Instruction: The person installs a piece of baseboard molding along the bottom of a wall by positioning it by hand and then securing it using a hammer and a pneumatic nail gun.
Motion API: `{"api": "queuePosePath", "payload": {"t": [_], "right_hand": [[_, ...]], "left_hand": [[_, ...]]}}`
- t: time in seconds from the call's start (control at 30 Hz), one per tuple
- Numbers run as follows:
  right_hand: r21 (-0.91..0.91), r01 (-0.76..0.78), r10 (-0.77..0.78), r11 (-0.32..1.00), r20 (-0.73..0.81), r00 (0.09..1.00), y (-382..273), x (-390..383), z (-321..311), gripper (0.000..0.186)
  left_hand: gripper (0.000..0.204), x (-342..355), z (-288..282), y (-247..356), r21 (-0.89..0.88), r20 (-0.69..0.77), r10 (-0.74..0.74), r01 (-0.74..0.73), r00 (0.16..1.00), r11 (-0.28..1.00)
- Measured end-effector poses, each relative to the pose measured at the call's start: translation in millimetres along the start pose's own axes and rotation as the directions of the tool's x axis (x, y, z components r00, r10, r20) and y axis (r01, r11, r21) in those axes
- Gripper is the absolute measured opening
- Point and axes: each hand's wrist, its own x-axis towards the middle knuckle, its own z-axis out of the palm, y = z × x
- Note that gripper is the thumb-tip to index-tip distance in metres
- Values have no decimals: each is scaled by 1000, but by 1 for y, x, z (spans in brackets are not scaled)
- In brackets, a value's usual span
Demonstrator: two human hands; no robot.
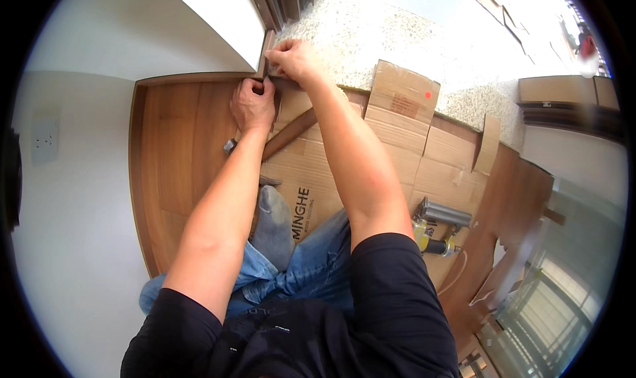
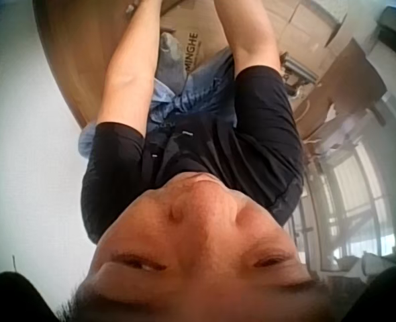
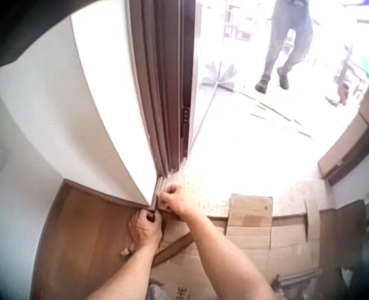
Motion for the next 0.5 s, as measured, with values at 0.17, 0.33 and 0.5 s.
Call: {"api": "queuePosePath", "payload": {"t": [0.17,0.33,0.5], "right_hand": [[-95,15,-16,995,-5,1000,-9,-7,3,31],[-92,31,-30,995,11,999,-7,-4,-1,36],[-34,23,-26,999,-90,996,-8,-5,3,44]], "left_hand": [[31,0,-2,1,11,-10,-2,2,1000,1000],[29,-1,0,4,-2,-13,-8,8,1000,1000],[29,1,1,4,-5,-23,1,-1,1000,1000]]}}
